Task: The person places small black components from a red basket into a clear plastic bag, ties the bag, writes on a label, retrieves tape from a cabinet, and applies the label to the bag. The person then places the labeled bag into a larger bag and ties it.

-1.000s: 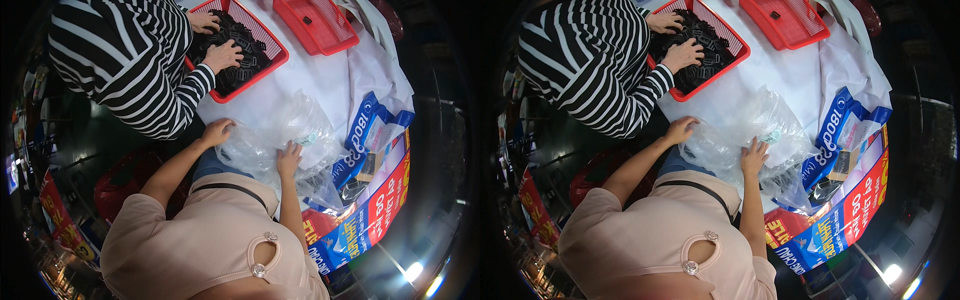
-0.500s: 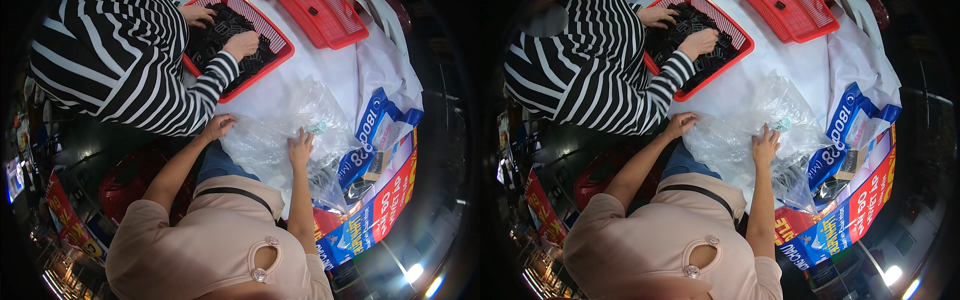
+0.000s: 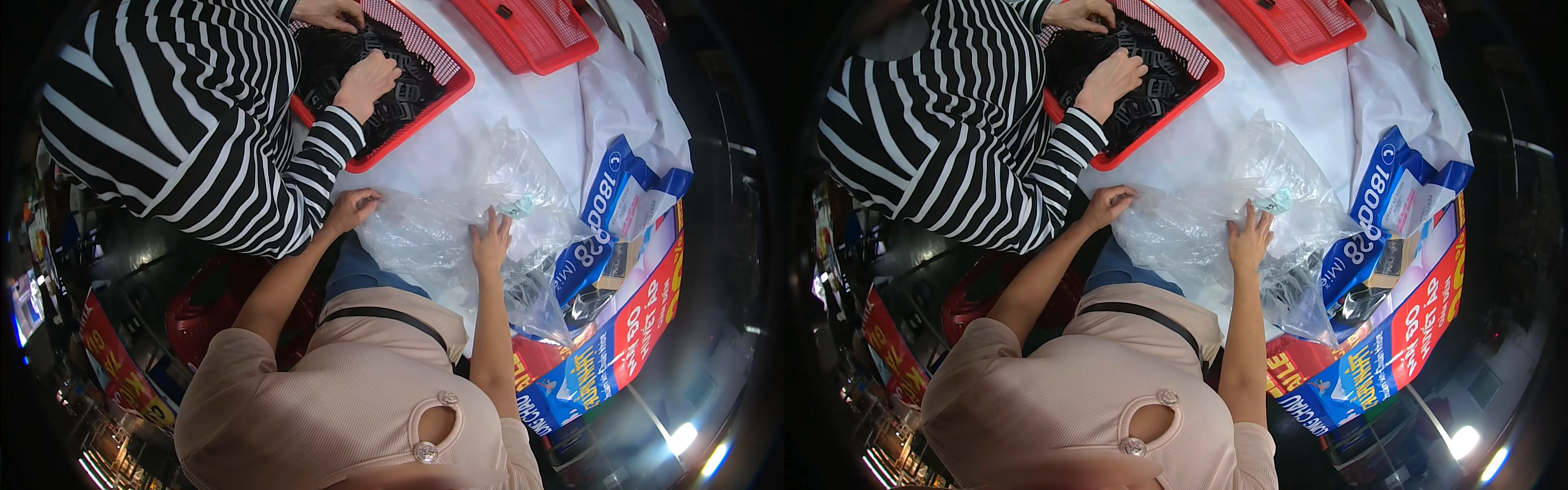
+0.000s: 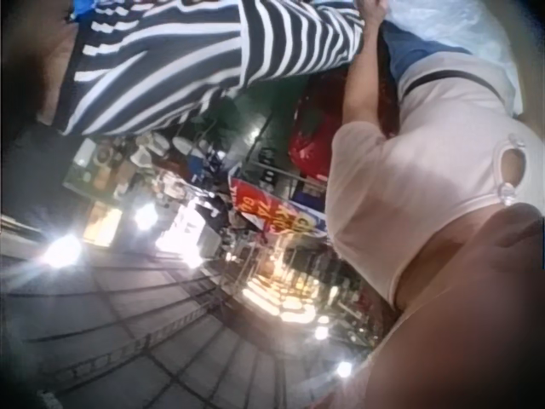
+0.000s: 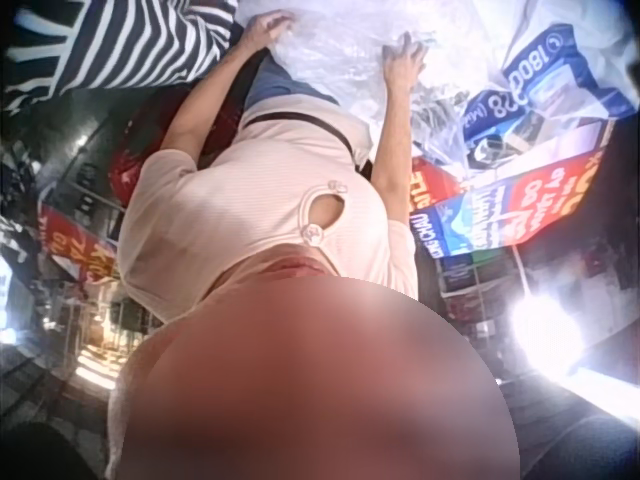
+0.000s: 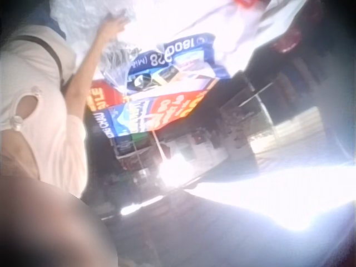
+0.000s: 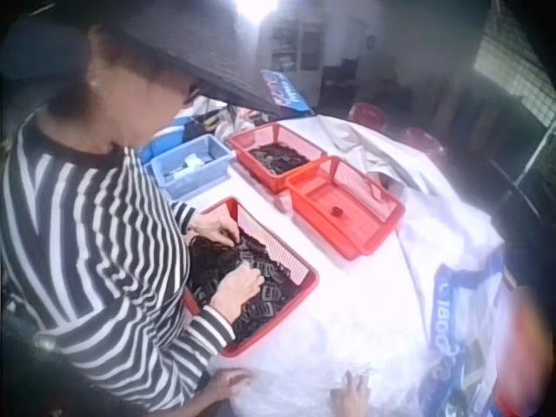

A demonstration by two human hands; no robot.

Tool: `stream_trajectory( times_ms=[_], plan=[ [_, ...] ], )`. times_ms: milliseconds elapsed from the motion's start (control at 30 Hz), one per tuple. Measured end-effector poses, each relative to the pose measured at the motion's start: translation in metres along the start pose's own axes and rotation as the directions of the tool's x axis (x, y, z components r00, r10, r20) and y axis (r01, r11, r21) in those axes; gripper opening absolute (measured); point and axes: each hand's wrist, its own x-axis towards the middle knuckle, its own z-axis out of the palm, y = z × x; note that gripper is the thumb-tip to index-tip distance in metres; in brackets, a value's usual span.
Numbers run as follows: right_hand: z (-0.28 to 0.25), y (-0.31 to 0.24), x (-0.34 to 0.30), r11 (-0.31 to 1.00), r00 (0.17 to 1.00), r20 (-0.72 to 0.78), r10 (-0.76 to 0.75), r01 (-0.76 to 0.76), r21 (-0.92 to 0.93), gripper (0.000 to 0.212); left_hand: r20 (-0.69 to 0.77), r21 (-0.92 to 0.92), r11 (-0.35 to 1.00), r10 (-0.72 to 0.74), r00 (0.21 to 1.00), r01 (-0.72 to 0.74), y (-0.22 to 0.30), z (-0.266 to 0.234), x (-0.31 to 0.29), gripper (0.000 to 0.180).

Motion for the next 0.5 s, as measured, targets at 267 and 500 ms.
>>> stream_trajectory(
  times_ms=[267,500],
  plan=[
    [-0.0023,-0.0024,-0.0002,1.0,1.0,0.012,0.018,-0.019,0.023,0.066,0.062,-0.154,0.979,-0.123,0.99,0.132,0.0054,0.0004,-0.0014,0.018],
    [-0.0031,-0.0032,-0.0005,1.0,1.0,0.006,0.018,-0.018,0.012,0.066,0.051,-0.207,0.968,-0.137,0.989,0.145,0.0,0.0049,-0.0007,0.018]
  ],
)
